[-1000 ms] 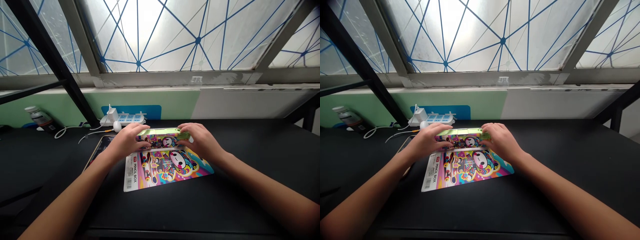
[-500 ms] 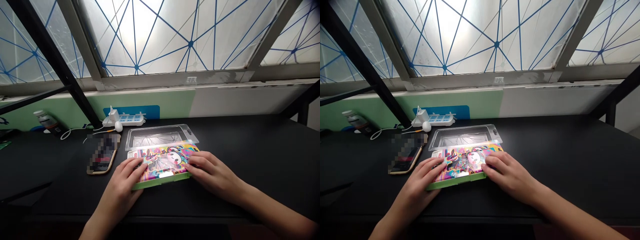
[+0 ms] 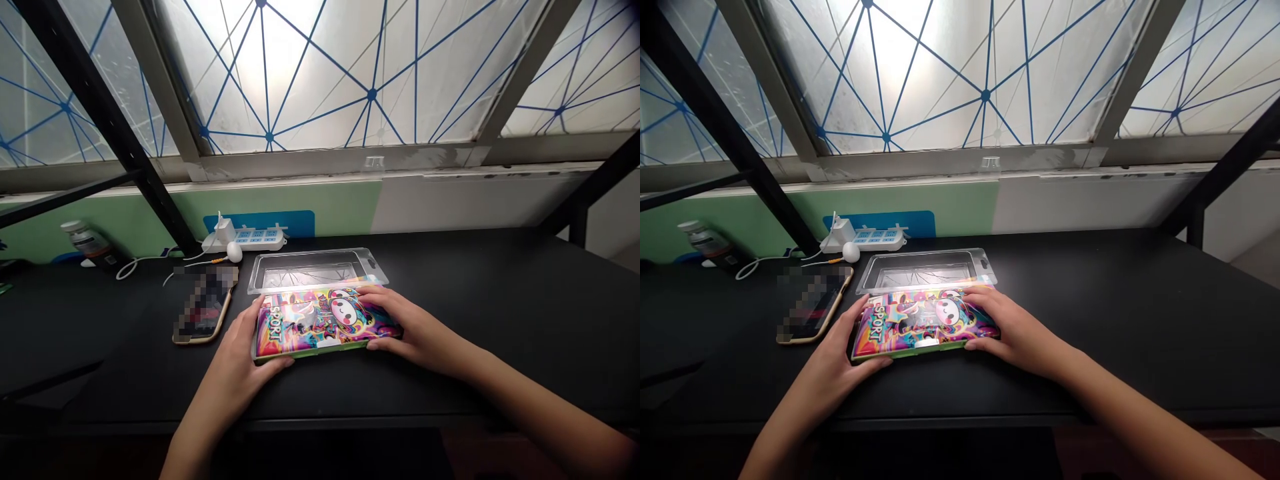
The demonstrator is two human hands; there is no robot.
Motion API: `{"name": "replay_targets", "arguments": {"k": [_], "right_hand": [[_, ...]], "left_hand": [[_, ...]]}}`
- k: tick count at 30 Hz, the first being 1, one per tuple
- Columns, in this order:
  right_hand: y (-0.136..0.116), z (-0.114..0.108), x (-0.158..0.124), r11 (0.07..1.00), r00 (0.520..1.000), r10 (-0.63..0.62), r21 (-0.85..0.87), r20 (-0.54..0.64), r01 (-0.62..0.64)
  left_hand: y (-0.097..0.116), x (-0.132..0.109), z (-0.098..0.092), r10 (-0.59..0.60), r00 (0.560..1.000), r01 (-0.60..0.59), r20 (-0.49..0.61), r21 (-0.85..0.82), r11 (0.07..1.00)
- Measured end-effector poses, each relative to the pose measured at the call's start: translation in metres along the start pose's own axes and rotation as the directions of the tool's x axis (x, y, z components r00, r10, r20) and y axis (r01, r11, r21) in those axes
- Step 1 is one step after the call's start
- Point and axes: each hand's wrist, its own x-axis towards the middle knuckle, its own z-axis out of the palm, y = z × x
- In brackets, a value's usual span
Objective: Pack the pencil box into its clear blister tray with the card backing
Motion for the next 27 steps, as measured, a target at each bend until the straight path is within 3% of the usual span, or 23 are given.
{"name": "replay_targets", "arguments": {"k": [2, 4, 8, 11, 15, 19, 24, 27], "right_hand": [[-0.001, -0.003, 0.004, 0.997, 0.999, 0.001, 0.083, -0.036, 0.002], [0.000, -0.006, 0.009, 0.980, 0.990, 0.101, 0.184, -0.102, -0.081], [0.010, -0.006, 0.020, 0.859, 0.877, 0.441, 0.374, -0.192, -0.350], [0.018, -0.003, 0.023, 0.823, 0.838, 0.508, 0.399, -0.197, -0.405], [0.017, -0.002, 0.019, 0.835, 0.840, 0.497, 0.384, -0.217, -0.394], [0.013, -0.007, 0.010, 0.913, 0.892, 0.374, 0.272, -0.254, -0.305], [0.023, -0.007, -0.001, 0.974, 0.986, 0.143, 0.191, -0.088, -0.124], [0.026, -0.004, -0.004, 0.978, 0.986, 0.168, 0.121, 0.004, -0.167]], "left_hand": [[0.001, 0.000, -0.001, -0.049, 0.999, 0.049, 0.001, -0.024, 0.999], [0.002, -0.001, -0.001, -0.079, 0.997, 0.079, -0.001, -0.062, 0.995], [0.000, -0.004, -0.002, -0.118, 0.993, 0.119, 0.017, -0.076, 0.990], [-0.003, -0.005, -0.001, -0.115, 0.993, 0.116, 0.022, -0.050, 0.992], [-0.005, -0.006, 0.001, -0.136, 0.990, 0.137, 0.024, -0.046, 0.989], [-0.005, -0.005, -0.001, -0.192, 0.981, 0.191, 0.001, -0.099, 0.977], [-0.010, -0.003, -0.008, -0.287, 0.956, 0.277, -0.062, -0.133, 0.952], [-0.015, -0.003, -0.009, -0.255, 0.966, 0.250, -0.049, -0.090, 0.964]]}}
